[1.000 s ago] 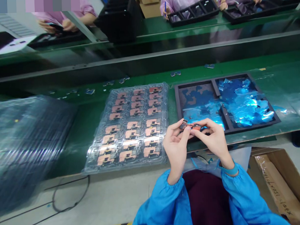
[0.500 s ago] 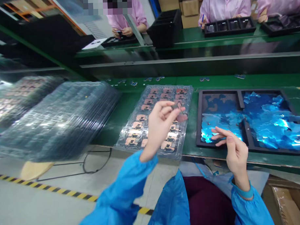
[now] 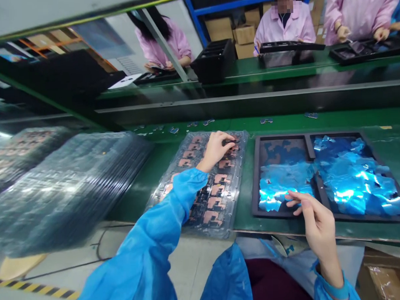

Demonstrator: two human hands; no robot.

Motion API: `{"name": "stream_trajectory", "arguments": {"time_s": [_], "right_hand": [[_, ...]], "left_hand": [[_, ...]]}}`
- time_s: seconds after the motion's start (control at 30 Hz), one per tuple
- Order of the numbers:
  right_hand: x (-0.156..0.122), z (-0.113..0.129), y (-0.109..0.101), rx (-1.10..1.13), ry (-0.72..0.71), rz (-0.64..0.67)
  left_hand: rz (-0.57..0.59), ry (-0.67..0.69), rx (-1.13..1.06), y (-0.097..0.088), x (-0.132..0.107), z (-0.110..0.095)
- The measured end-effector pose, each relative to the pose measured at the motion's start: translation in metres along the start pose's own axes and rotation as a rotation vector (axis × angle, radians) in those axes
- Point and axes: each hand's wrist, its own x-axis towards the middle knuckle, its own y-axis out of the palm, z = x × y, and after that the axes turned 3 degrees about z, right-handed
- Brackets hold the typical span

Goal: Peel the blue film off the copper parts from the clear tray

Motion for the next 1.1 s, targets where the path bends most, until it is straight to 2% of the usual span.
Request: {"name": "stream_trajectory", "arguments": {"time_s": [0.1, 0.13, 0.2, 0.3, 0.43, 0.5, 0.57, 0.6, 0.67, 0.77, 0.87, 0.93, 0.97, 1.03, 1.1], "right_hand": [[0.002, 0.001, -0.002, 0.002, -0.017, -0.005], [0.003, 0.002, -0.003, 0.003, -0.025, -0.008], [0.003, 0.004, -0.005, 0.007, -0.036, -0.017], [0.003, 0.006, -0.008, 0.003, -0.062, -0.034], [0.008, 0.004, -0.014, 0.003, -0.139, -0.037], [0.011, 0.002, -0.017, 0.0, -0.153, -0.043], [0.012, 0.0, -0.021, -0.003, -0.145, -0.057], [0.013, -0.001, -0.022, -0.001, -0.135, -0.064], [0.013, -0.001, -0.024, 0.011, -0.117, -0.069], [0.014, 0.001, -0.025, 0.036, -0.075, -0.103], [0.022, 0.004, -0.024, 0.044, 0.001, -0.241], [0.029, 0.007, -0.021, 0.058, 0.051, -0.325], [0.033, 0.008, -0.019, 0.078, 0.071, -0.343], [0.039, 0.012, -0.012, 0.139, 0.108, -0.329], [0.041, 0.016, -0.004, 0.202, 0.149, -0.279]], "left_hand": [[-0.099, 0.062, 0.045, 0.006, 0.014, -0.01], [-0.093, 0.095, 0.066, 0.012, 0.025, -0.018], [0.002, 0.185, 0.116, 0.035, 0.057, -0.044], [0.216, 0.329, 0.145, 0.099, 0.117, -0.1], [0.363, 0.408, 0.065, 0.195, 0.182, -0.175], [0.392, 0.396, 0.024, 0.226, 0.201, -0.199], [0.395, 0.36, -0.018, 0.238, 0.212, -0.213], [0.392, 0.335, -0.041, 0.237, 0.215, -0.216], [0.386, 0.272, -0.094, 0.223, 0.213, -0.218], [0.406, 0.167, -0.201, 0.182, 0.18, -0.213], [0.495, 0.056, -0.426, 0.127, 0.108, -0.204], [0.598, -0.092, -0.8, 0.091, 0.048, -0.199], [0.609, -0.155, -0.928, 0.076, 0.019, -0.197], [0.594, -0.251, -1.086, 0.053, -0.033, -0.195], [0.541, -0.304, -1.147, 0.042, -0.07, -0.192]]}}
